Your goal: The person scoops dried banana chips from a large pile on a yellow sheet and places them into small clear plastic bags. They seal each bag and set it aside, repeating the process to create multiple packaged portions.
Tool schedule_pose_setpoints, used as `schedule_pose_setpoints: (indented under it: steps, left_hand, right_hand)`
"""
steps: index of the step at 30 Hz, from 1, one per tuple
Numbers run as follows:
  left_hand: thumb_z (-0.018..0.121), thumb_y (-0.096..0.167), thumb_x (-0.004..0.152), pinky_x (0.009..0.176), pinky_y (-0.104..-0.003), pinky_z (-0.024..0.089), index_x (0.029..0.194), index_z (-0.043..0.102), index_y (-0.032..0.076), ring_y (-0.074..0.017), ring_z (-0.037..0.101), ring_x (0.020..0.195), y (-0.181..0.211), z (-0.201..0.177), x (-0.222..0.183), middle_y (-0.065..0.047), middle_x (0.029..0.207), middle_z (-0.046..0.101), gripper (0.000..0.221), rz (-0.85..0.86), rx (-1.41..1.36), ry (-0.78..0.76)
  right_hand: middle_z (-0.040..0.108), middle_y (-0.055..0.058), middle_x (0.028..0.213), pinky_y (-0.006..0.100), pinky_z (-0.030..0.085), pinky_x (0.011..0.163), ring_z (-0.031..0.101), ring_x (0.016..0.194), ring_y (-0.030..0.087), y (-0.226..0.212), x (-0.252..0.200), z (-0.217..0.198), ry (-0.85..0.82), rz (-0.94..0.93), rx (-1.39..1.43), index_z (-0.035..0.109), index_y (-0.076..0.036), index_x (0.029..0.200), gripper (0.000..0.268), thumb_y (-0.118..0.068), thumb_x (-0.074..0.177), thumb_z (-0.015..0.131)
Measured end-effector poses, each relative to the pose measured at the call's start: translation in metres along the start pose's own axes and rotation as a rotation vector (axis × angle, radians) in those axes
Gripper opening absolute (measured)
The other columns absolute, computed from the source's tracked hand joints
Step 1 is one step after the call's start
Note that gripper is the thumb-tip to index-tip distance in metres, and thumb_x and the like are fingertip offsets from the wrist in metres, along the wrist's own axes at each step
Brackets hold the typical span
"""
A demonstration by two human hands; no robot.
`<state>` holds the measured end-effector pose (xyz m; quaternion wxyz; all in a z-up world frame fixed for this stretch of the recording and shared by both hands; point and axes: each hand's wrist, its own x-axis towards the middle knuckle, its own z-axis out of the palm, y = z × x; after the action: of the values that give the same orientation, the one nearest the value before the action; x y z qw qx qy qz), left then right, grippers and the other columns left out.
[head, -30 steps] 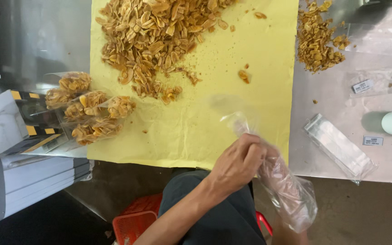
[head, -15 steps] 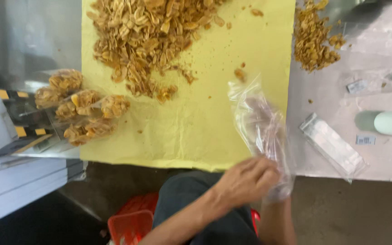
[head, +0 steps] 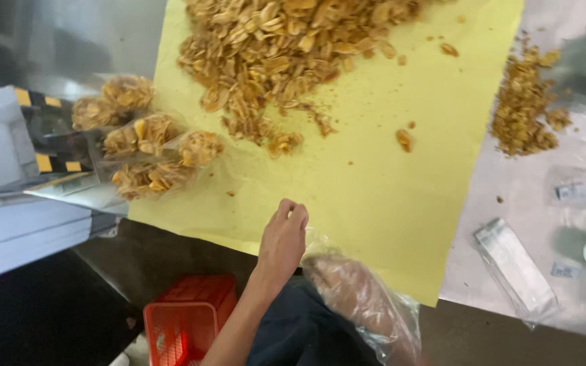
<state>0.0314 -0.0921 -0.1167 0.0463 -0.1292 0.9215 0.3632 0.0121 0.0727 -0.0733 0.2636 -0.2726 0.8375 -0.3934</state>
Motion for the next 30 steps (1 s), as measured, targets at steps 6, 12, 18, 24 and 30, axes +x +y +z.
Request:
schedule_pose_setpoints:
  steps: [6, 12, 18, 24, 30]
  left_hand:
    - [0.058, -0.011, 0.080, 0.081, -0.050, 0.055, 0.103, 0.072, 0.011, -0.0444, 0.066, 0.098, -0.055, -0.039, -0.039, -0.021, 0.134, 0.058, 0.036, -0.230, -0.167, -0.089]
    - [0.056, -0.015, 0.072, 0.090, -0.047, 0.054, 0.124, 0.069, 0.010, -0.0481, 0.063, 0.112, -0.121, 0.000, -0.070, -0.025, 0.138, 0.053, 0.058, -0.185, -0.397, -0.159]
    - [0.066, -0.006, 0.080, 0.082, -0.038, 0.062, 0.116, 0.076, 0.016, -0.0353, 0.071, 0.107, -0.179, 0.100, -0.086, -0.020, 0.128, 0.061, 0.044, -0.052, -0.493, 0.007]
    - [0.072, 0.005, 0.083, 0.072, -0.032, 0.066, 0.101, 0.078, 0.018, -0.0255, 0.079, 0.089, -0.183, 0.105, -0.086, -0.010, 0.102, 0.072, 0.023, -0.126, -0.589, 0.174]
    - [0.073, 0.007, 0.080, 0.061, -0.032, 0.065, 0.093, 0.079, 0.019, -0.0227, 0.080, 0.078, -0.189, 0.057, -0.065, -0.009, 0.100, 0.075, 0.019, -0.175, -0.593, -0.034]
  right_hand:
    - [0.071, 0.015, 0.108, 0.043, 0.058, 0.085, 0.068, 0.101, 0.034, 0.018, 0.105, 0.011, 0.273, -0.126, -0.152, 0.069, -0.005, 0.112, 0.022, -0.016, 0.093, 0.072]
    - [0.048, 0.020, 0.148, 0.057, 0.041, 0.113, 0.045, 0.138, 0.043, 0.017, 0.294, 0.086, 0.170, -0.759, -0.727, 0.056, -0.012, 0.137, 0.057, -0.037, 0.089, 0.076]
    - [0.044, 0.017, 0.156, 0.058, 0.034, 0.118, 0.042, 0.144, 0.038, 0.036, 0.517, 0.169, 0.083, -0.610, -0.660, 0.059, -0.009, 0.142, 0.055, -0.043, 0.100, 0.071]
    - [0.062, 0.016, 0.133, 0.054, 0.040, 0.125, 0.056, 0.135, 0.034, 0.069, 0.573, 0.186, 0.126, -0.601, -0.816, 0.065, -0.007, 0.123, 0.031, -0.032, 0.105, 0.070]
    - [0.066, 0.012, 0.119, 0.048, 0.047, 0.111, 0.061, 0.122, 0.028, 0.095, 0.460, 0.125, -0.273, -0.635, -0.929, 0.070, -0.008, 0.109, 0.031, -0.027, 0.085, 0.074]
